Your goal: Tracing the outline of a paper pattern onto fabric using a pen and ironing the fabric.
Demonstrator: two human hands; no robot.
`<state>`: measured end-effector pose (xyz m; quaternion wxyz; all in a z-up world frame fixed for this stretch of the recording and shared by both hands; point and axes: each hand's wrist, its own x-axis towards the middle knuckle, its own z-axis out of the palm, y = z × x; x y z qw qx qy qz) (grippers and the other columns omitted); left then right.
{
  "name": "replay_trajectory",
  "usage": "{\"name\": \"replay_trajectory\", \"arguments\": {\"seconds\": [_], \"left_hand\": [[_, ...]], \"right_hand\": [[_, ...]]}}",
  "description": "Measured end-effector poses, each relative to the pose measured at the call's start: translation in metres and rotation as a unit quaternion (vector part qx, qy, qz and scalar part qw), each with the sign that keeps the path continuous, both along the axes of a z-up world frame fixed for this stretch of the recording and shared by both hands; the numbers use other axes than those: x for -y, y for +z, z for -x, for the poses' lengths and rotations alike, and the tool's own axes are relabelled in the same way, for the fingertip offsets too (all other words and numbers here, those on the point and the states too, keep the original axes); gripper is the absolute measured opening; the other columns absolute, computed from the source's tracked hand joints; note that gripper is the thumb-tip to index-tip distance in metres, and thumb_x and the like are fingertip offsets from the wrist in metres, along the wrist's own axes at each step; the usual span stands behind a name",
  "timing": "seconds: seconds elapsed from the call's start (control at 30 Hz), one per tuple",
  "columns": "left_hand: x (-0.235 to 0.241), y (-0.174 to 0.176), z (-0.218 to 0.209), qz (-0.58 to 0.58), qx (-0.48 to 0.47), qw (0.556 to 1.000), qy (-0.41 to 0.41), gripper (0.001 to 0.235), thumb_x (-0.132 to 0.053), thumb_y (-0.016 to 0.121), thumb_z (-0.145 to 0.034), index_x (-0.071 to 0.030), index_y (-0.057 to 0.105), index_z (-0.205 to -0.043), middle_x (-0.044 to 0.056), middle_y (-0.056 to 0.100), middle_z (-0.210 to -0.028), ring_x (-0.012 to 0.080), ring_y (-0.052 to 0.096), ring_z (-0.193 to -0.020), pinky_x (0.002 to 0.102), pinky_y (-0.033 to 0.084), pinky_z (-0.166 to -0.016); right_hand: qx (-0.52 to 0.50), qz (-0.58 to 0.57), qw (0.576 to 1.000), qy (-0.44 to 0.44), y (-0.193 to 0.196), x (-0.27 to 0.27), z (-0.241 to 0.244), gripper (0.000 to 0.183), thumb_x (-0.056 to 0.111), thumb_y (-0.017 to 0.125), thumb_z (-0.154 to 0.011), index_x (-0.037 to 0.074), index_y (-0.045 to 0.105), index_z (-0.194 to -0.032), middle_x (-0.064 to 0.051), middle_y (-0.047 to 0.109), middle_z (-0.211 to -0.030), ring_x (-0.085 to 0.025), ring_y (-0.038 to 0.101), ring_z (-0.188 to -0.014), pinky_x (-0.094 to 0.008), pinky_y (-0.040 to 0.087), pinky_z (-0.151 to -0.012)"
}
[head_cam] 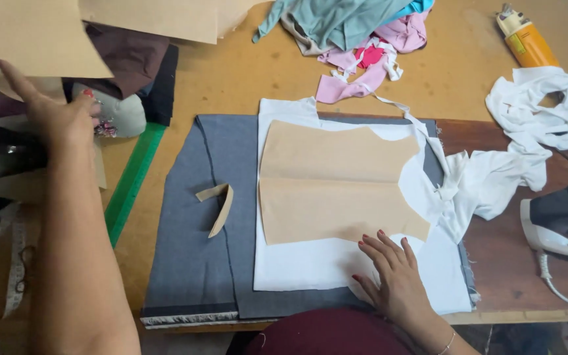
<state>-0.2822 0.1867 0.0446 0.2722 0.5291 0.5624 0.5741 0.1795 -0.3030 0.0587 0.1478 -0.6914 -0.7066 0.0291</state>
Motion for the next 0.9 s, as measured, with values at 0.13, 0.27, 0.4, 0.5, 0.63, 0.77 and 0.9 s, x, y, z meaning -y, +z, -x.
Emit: {"name": "replay_trajectory", "arguments": {"seconds": [0.13,0.27,0.4,0.5,0.63,0.77,0.9], "left_hand": [[0.149,0.092,-0.125,-0.011,-0.303,0.947,0.105,0.102,-0.004,0.081,-0.114,-0.043,0.001,-0.162,0.020,0.031,-0.166,0.0418,0.074,-0.133,0.054,0.063,-0.104],[0.226,0.041,-0.246,-0.186,-0.320,0.894,-0.252,0.073,-0.012,0.075,-0.091,0.004,0.042,-0.154,0.032,0.050,-0.143,0.0485,0.056,-0.125,0.059,0.045,-0.102],[0.253,-0.019,-0.305,-0.152,-0.448,0.798,-0.374,0.076,-0.042,0.071,-0.088,-0.008,0.049,-0.153,0.018,0.048,-0.157,0.0387,0.035,-0.150,0.061,0.019,-0.122],[0.256,-0.043,-0.313,-0.076,-0.525,0.767,-0.362,0.083,-0.064,0.057,-0.089,-0.022,0.041,-0.159,0.012,0.039,-0.166,0.0428,0.023,-0.156,0.072,0.007,-0.120],[0.259,-0.031,-0.312,-0.035,-0.561,0.744,-0.361,0.085,-0.073,0.048,-0.089,-0.027,0.038,-0.160,0.009,0.031,-0.169,0.0417,0.019,-0.157,0.072,0.006,-0.120],[0.265,-0.027,-0.308,-0.009,-0.573,0.734,-0.364,0.085,-0.074,0.048,-0.088,-0.029,0.036,-0.160,0.008,0.028,-0.171,0.0434,0.015,-0.157,0.074,0.002,-0.119],[0.262,-0.027,-0.311,-0.007,-0.588,0.723,-0.364,0.088,-0.076,0.044,-0.088,-0.030,0.032,-0.162,0.008,0.023,-0.172,0.0449,0.011,-0.158,0.074,0.002,-0.118]], "right_hand": [[-0.013,-0.004,1.000,-0.010,0.002,-0.013,-0.005,0.053,0.031,0.073,-0.089,0.018,0.058,-0.138,-0.001,0.061,-0.143,-0.027,0.048,-0.144,-0.055,0.026,-0.123],[0.014,0.021,1.000,-0.015,-0.008,-0.048,-0.006,0.049,0.030,0.070,-0.090,0.019,0.059,-0.137,-0.005,0.059,-0.139,-0.034,0.049,-0.139,-0.060,0.029,-0.116],[0.027,-0.035,0.999,0.006,-0.036,-0.094,-0.009,0.053,0.036,0.070,-0.089,0.019,0.057,-0.138,-0.008,0.058,-0.140,-0.034,0.051,-0.138,-0.061,0.031,-0.116],[-0.002,0.013,1.000,-0.019,-0.060,-0.106,-0.019,0.057,0.044,0.055,-0.099,0.020,0.045,-0.150,-0.010,0.049,-0.149,-0.036,0.041,-0.147,-0.064,0.025,-0.120],[0.001,0.058,0.998,-0.013,-0.046,-0.101,-0.037,0.069,0.056,0.048,-0.099,0.019,0.038,-0.156,-0.010,0.042,-0.157,-0.034,0.032,-0.152,-0.062,0.018,-0.123],[0.034,0.116,0.992,-0.044,-0.035,-0.085,-0.061,0.081,0.069,0.043,-0.096,0.021,0.033,-0.160,-0.009,0.034,-0.165,-0.034,0.023,-0.156,-0.058,0.011,-0.124],[0.043,0.171,0.975,-0.133,-0.030,-0.065,-0.098,0.089,0.077,0.032,-0.096,0.021,0.023,-0.165,-0.009,0.023,-0.170,-0.034,0.011,-0.158,-0.056,0.003,-0.125]]}}
